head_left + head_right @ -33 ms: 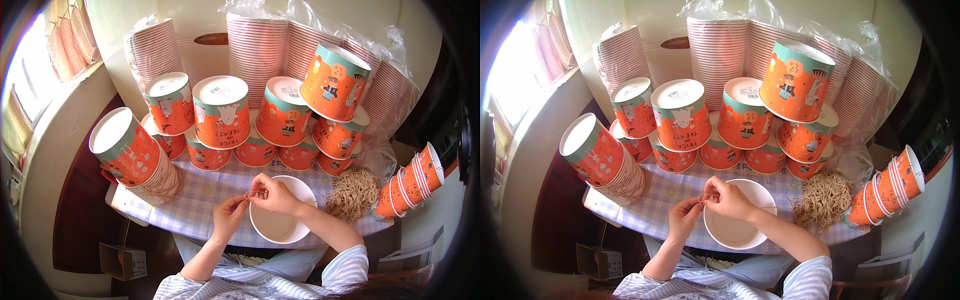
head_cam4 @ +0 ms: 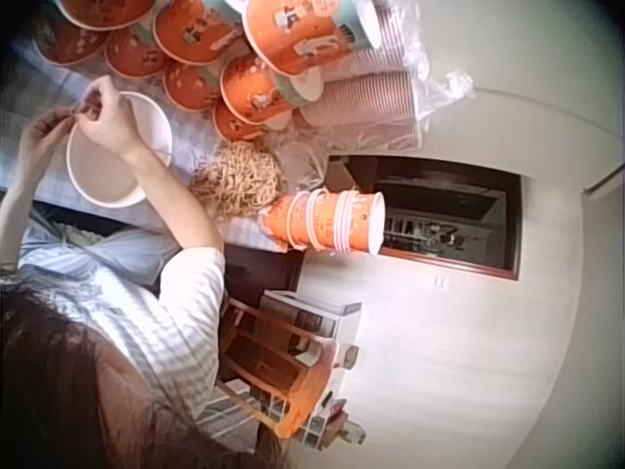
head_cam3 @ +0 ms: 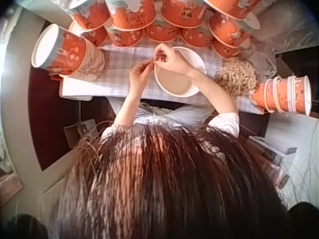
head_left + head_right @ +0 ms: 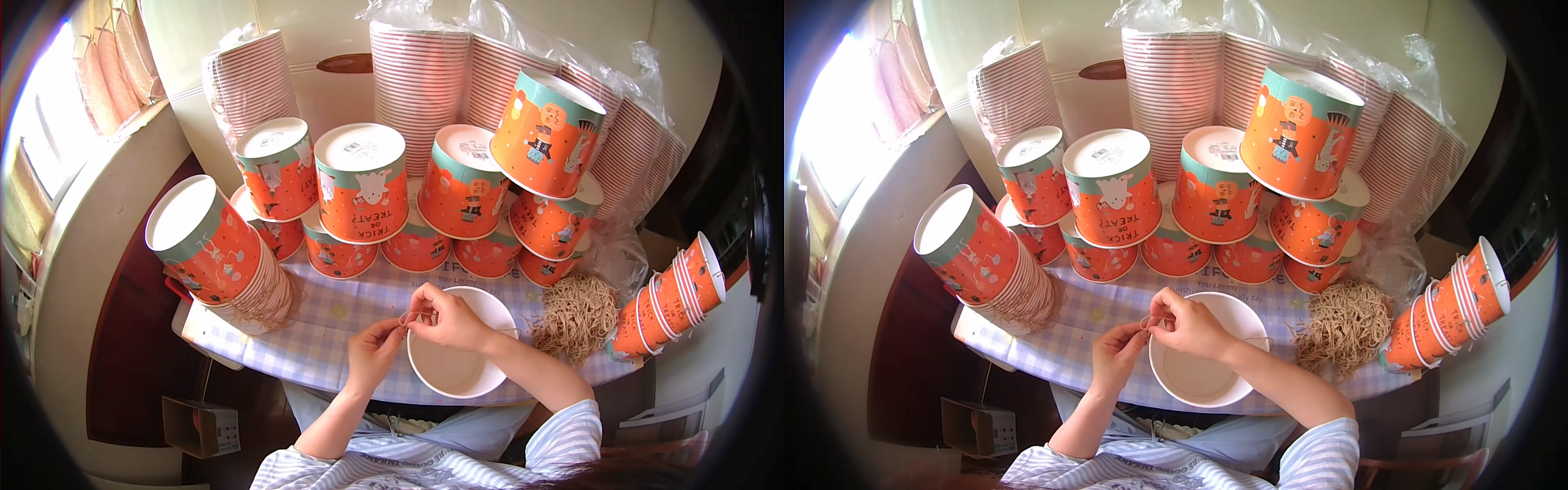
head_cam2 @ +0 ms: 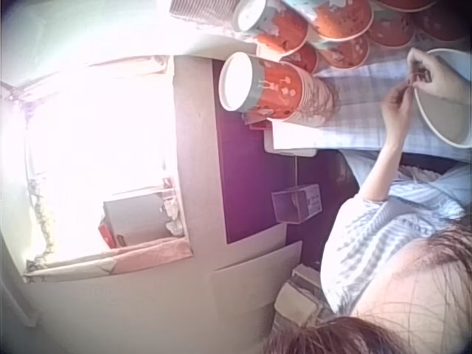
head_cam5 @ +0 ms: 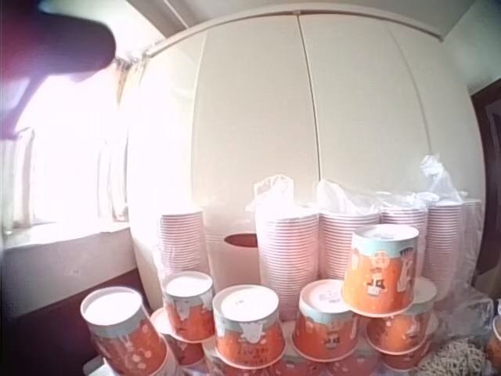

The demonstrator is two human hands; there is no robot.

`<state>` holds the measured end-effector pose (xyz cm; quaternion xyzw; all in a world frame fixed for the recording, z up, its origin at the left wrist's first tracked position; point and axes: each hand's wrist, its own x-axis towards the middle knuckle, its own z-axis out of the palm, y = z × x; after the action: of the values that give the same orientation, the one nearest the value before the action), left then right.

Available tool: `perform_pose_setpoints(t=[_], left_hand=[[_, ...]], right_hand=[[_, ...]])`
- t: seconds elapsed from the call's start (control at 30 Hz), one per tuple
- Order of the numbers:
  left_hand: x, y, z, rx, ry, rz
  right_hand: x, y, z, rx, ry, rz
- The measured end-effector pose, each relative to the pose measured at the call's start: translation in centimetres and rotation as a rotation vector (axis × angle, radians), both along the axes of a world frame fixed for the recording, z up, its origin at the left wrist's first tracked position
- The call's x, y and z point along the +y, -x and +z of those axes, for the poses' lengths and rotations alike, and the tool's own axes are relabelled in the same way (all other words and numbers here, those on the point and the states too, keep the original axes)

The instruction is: Assembling paper buckets by threading and tying cords through pre-made holes to create handles.

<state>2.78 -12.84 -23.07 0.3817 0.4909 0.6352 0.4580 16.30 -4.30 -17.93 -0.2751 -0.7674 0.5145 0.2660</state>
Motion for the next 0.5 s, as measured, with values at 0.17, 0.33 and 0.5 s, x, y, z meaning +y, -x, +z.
perform_pose_setpoints(t=[0.17,0.33,0.5], left_hand=[[0.03,0.12,0.33,-0.032,-0.026,-0.008],[-0.12,0.50,0.27,0.006,0.025,-0.031],[-0.05,0.67,-0.22,0.086,0.005,-0.040]], right_hand=[[-0.01,0.05,0.18,-0.040,-0.058,0.005],[0.04,0.15,0.05,-0.027,-0.078,0.005],[0.00,0.22,0.00,-0.032,-0.112,-0.005]])
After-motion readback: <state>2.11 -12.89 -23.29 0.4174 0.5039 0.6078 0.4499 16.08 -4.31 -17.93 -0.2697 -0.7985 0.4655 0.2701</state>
